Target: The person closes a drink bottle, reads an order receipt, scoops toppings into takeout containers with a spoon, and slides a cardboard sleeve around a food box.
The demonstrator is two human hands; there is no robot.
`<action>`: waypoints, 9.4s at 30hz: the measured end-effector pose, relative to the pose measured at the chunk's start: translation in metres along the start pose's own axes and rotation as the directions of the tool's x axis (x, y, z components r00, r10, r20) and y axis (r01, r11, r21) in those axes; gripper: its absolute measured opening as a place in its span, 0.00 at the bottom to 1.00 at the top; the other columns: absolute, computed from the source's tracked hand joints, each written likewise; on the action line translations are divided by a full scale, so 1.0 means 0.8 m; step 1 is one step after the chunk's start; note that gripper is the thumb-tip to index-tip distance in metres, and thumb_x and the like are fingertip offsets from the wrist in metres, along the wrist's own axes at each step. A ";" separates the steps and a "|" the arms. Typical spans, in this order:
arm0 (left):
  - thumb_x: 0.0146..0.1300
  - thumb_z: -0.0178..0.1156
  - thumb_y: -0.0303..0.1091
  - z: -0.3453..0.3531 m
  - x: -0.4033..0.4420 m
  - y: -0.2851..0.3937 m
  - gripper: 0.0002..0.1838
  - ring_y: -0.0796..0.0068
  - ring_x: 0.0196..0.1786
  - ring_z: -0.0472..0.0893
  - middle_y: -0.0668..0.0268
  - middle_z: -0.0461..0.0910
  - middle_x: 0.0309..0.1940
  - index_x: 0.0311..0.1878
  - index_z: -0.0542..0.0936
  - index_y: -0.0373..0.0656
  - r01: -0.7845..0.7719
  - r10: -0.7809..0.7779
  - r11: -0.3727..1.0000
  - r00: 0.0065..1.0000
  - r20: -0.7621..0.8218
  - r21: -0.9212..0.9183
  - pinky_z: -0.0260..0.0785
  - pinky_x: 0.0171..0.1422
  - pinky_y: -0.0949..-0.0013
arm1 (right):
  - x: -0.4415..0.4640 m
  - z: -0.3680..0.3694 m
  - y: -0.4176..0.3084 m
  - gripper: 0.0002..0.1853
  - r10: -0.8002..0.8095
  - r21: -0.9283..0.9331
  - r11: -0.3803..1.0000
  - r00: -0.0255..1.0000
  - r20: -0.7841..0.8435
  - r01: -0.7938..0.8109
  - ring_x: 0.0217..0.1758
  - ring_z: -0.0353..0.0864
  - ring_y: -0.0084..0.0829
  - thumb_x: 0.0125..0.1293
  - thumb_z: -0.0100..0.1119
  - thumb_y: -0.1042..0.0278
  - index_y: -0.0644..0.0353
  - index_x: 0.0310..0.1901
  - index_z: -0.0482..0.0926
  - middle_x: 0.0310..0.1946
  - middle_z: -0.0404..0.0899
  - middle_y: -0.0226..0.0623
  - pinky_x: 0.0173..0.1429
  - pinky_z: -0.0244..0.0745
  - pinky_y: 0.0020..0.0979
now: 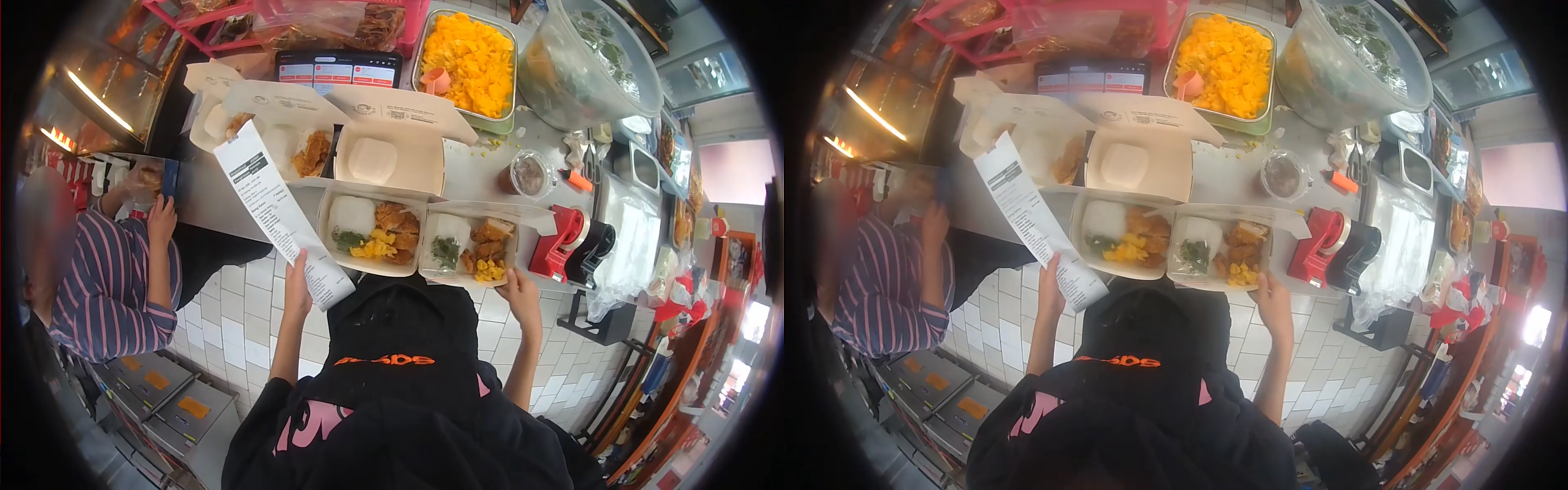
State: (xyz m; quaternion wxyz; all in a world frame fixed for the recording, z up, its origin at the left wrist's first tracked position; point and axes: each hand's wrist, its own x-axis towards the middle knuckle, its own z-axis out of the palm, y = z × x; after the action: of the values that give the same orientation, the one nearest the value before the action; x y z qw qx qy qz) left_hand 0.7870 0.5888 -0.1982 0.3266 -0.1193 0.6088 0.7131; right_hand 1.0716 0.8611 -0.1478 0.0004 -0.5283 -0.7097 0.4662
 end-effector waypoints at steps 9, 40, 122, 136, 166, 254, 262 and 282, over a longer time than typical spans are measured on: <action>0.67 0.37 0.45 0.069 -0.060 0.143 0.29 0.52 0.50 0.74 0.47 0.70 0.53 0.62 0.57 0.30 -0.040 0.109 0.945 0.974 0.197 -0.324 0.70 0.54 0.53 | -0.036 -0.027 -0.150 0.16 -0.332 -0.086 0.938 0.941 0.066 0.336 0.40 0.81 0.44 0.65 0.49 0.63 0.65 0.50 0.73 0.35 0.80 0.48 0.44 0.73 0.34; 0.63 0.38 0.59 0.039 -0.025 0.229 0.34 0.67 0.33 0.76 0.56 0.74 0.31 0.45 0.70 0.30 -0.194 0.434 0.836 0.805 0.404 -0.513 0.69 0.41 0.67 | 0.024 0.125 -0.374 0.11 -0.493 0.079 0.468 0.186 0.850 0.880 0.28 0.78 0.40 0.61 0.55 0.62 0.61 0.40 0.76 0.25 0.78 0.43 0.35 0.73 0.33; 0.62 0.39 0.56 -0.200 0.064 0.285 0.30 0.65 0.29 0.77 0.57 0.75 0.26 0.41 0.72 0.33 -0.101 0.157 0.900 0.983 0.098 -0.425 0.71 0.37 0.65 | 0.353 0.153 -0.962 0.09 -0.876 -0.266 0.267 0.118 -0.467 0.926 0.21 0.75 0.24 0.49 0.62 0.65 0.62 0.29 0.84 0.18 0.79 0.32 0.31 0.70 0.24; 0.64 0.39 0.51 -0.180 0.081 0.317 0.26 0.68 0.31 0.75 0.58 0.74 0.35 0.43 0.70 0.34 -0.080 0.138 0.955 0.972 0.188 -0.287 0.70 0.40 0.64 | 0.000 0.082 -0.670 0.07 -0.892 -0.063 0.385 0.389 0.232 0.921 0.17 0.65 0.12 0.51 0.59 0.78 0.66 0.19 0.75 0.23 0.79 0.33 0.21 0.56 0.17; 0.63 0.46 0.46 -0.069 0.045 0.248 0.28 0.69 0.35 0.73 0.64 0.72 0.37 0.64 0.58 0.46 -0.026 0.149 0.895 0.958 0.244 -0.446 0.67 0.44 0.60 | -0.079 0.276 -0.369 0.19 -0.569 0.359 0.822 0.620 0.541 0.442 0.39 0.79 0.45 0.60 0.58 0.61 0.63 0.48 0.73 0.35 0.79 0.49 0.46 0.72 0.36; 0.56 0.44 0.22 -0.232 0.460 0.344 0.26 0.52 0.62 0.62 0.57 0.64 0.58 0.61 0.62 0.44 -0.478 0.444 -0.211 0.730 0.520 0.852 0.54 0.68 0.57 | -0.115 0.269 -0.300 0.11 -0.109 0.103 0.991 0.945 0.307 0.081 0.18 0.71 0.24 0.64 0.51 0.67 0.65 0.29 0.75 0.16 0.73 0.35 0.27 0.65 0.25; 0.67 0.39 0.33 -0.210 0.456 0.338 0.17 0.55 0.58 0.66 0.55 0.69 0.54 0.55 0.69 0.38 -0.682 0.628 0.376 0.685 0.370 0.627 0.59 0.61 0.63 | -0.127 0.270 -0.306 0.11 -0.121 0.127 0.987 0.972 0.203 0.096 0.18 0.67 0.15 0.66 0.50 0.68 0.65 0.28 0.74 0.15 0.69 0.28 0.23 0.62 0.19; 0.65 0.49 0.38 -0.013 0.053 0.112 0.18 0.51 0.44 0.75 0.47 0.73 0.44 0.51 0.66 0.34 -0.550 0.031 0.552 0.764 0.644 0.626 0.67 0.48 0.59 | -0.084 0.207 -0.132 0.15 0.017 -0.171 0.984 0.981 -0.195 -0.051 0.17 0.78 0.30 0.67 0.48 0.61 0.70 0.36 0.72 0.15 0.76 0.42 0.18 0.73 0.26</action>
State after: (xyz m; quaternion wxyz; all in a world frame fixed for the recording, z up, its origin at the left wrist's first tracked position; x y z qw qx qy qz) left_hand 0.6975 0.5888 -0.1538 0.3786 0.3618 0.7431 0.4167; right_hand 0.9405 0.7002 -0.1386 0.0147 -0.5808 -0.7354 0.3487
